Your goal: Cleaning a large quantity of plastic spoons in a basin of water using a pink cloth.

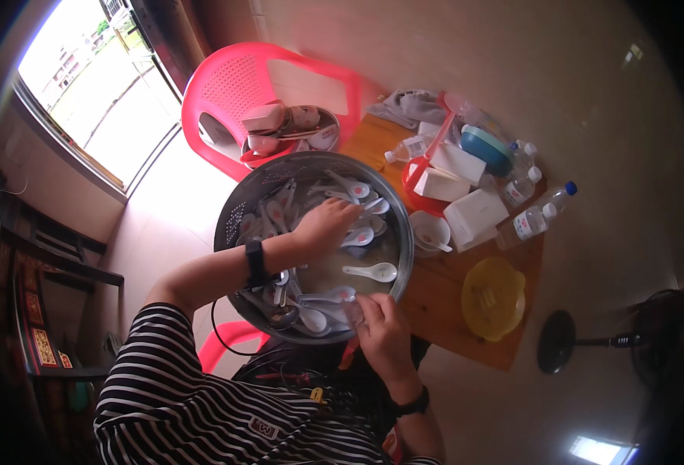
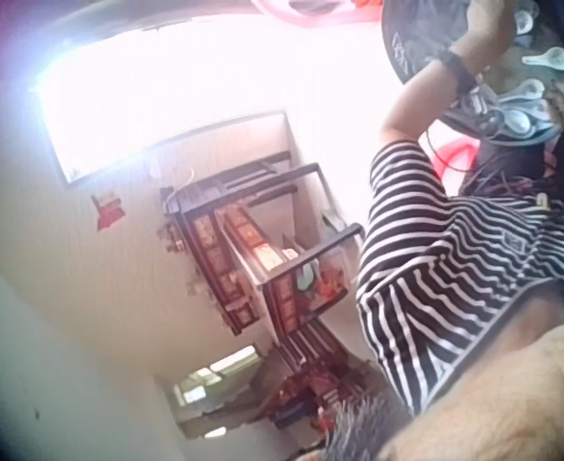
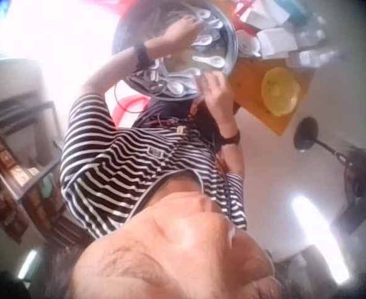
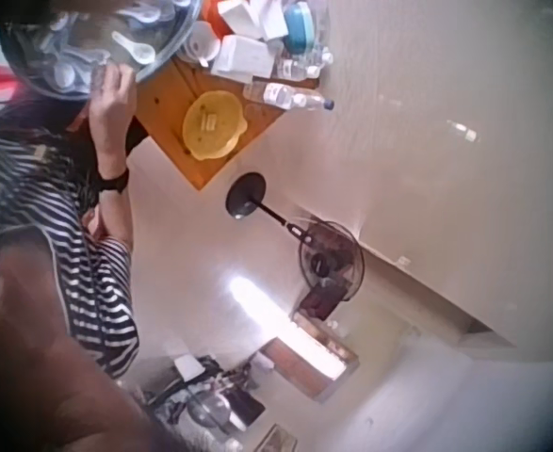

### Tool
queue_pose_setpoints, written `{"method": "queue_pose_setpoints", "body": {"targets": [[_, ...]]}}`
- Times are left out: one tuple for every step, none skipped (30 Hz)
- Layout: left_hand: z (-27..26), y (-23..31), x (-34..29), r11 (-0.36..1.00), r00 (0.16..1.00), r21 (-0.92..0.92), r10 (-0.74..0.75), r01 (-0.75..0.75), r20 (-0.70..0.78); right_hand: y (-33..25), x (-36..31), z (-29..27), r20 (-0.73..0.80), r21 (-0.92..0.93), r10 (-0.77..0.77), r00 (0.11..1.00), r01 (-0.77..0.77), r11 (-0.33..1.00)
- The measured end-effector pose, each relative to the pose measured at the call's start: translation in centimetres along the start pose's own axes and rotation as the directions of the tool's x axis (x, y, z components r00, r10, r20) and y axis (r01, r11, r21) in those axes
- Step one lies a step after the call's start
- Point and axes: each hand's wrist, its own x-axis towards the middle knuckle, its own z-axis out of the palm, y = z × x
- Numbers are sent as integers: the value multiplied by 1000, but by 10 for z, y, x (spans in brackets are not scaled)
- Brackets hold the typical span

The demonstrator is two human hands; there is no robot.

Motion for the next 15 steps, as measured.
{"method": "queue_pose_setpoints", "body": {"targets": [[-2,0,9,984,992,135,123,-117,-36,0,0,-1,-2,11,8,1000,-8,1000],[-3,1,17,936,967,272,247,-223,-57,0,-1,-1,-3,22,15,1000,-15,1000],[3,1,24,923,962,320,257,-216,-92,0,-1,-1,-3,21,17,1000,-17,1000],[7,0,31,923,962,319,256,-216,-92,0,-1,0,-5,23,16,1000,-16,1000],[11,-2,37,919,971,335,235,-209,-40,0,-1,0,-7,25,14,1000,-14,1000],[14,-4,40,914,977,351,214,-204,13,0,0,0,-6,24,16,1000,-15,1000],[18,-6,40,914,977,350,214,-205,14,-1,1,-1,-3,27,8,1000,-7,1000],[21,-8,40,906,977,371,215,-203,9,-1,1,-2,1,29,-1,1000,1,1000],[23,-9,40,897,976,392,219,-203,5,0,0,-1,-1,29,3,1000,-3,1000],[25,-11,38,897,975,391,220,-206,8,1,0,0,-8,41,11,1000,-10,999],[27,-14,34,898,961,385,263,-214,-80,2,-1,1,-15,54,18,1000,-17,998],[26,-13,30,899,939,380,301,-220,-168,2,-1,1,-15,55,20,1000,-20,998],[25,-12,28,899,939,379,301,-221,-166,2,0,1,-17,61,22,1000,-21,998],[25,-11,26,882,897,396,369,-254,-245,2,0,1,-20,67,24,1000,-22,998],[24,-9,24,863,842,417,433,-285,-321,2,1,1,-20,68,25,999,-24,997]]}}
